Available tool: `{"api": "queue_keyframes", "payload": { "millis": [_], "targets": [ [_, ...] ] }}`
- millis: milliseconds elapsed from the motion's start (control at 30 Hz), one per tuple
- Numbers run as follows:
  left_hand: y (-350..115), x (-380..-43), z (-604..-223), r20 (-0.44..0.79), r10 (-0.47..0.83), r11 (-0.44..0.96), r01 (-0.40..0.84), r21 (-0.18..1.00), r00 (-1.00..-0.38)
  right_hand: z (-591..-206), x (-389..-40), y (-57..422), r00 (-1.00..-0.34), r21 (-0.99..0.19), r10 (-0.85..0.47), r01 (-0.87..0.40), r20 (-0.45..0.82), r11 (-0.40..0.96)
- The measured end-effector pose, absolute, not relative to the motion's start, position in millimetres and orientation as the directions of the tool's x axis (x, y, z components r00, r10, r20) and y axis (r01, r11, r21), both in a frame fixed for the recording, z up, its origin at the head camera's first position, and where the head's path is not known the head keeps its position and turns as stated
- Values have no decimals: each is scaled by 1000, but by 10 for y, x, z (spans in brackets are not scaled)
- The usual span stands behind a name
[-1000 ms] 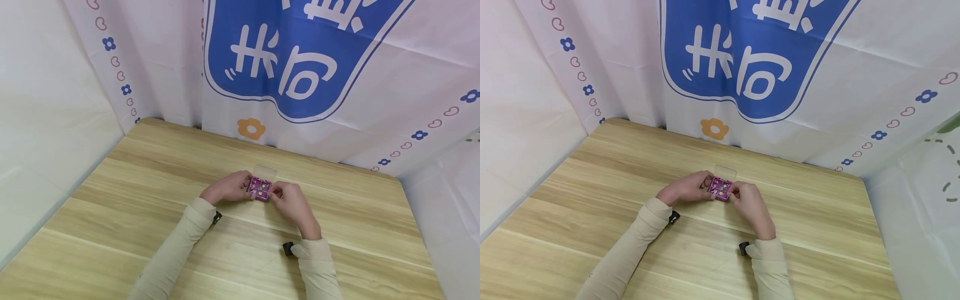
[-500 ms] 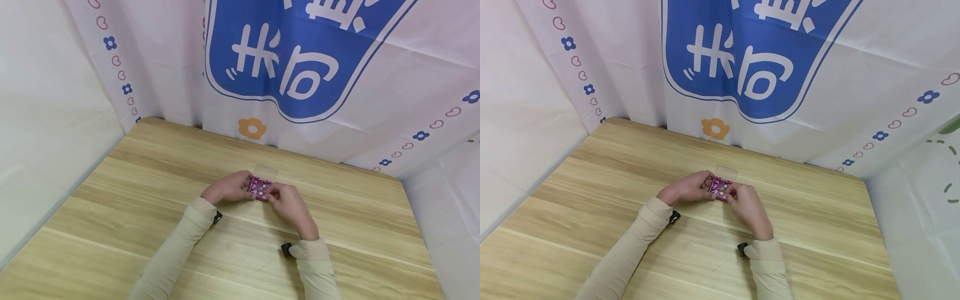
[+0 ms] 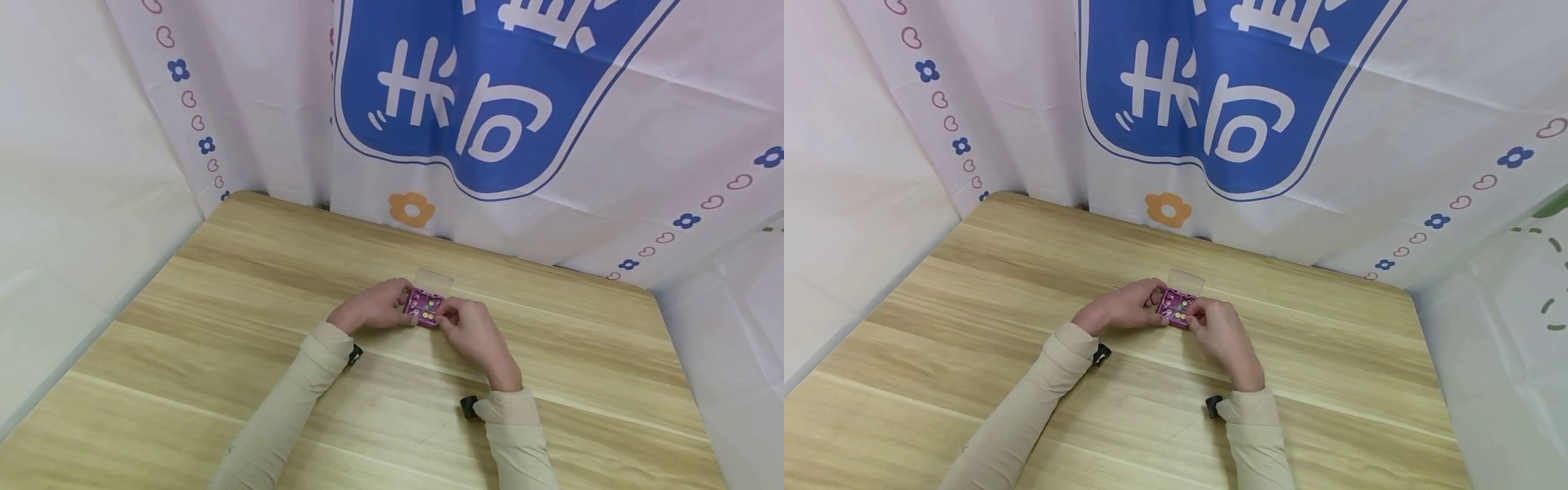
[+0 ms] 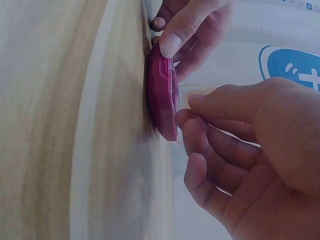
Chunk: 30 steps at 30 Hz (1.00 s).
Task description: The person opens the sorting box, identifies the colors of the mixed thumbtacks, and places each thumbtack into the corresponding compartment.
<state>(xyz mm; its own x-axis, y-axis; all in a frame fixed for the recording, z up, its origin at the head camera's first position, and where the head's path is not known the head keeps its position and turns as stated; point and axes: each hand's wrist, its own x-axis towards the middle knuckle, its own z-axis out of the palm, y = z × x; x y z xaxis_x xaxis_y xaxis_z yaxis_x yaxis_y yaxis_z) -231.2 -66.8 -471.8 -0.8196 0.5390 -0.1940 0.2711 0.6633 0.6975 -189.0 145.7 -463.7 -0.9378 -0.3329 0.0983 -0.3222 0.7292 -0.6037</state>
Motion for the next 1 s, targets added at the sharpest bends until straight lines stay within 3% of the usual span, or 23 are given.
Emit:
{"api": "queue_keyframes", "payload": {
  "millis": [400, 1000],
  "targets": [
    [-660, -2318, -4739, -200, 532, 660, 255, 706, -823, -4672, -1897, 1488, -974, -589, -227, -170, -23, 790],
    [-607, -2277, -4678, -195, 530, 699, 295, 652, -825, -4644, -1885, 1407, -985, -676, -133, -26, -108, 737]
  ]
}}
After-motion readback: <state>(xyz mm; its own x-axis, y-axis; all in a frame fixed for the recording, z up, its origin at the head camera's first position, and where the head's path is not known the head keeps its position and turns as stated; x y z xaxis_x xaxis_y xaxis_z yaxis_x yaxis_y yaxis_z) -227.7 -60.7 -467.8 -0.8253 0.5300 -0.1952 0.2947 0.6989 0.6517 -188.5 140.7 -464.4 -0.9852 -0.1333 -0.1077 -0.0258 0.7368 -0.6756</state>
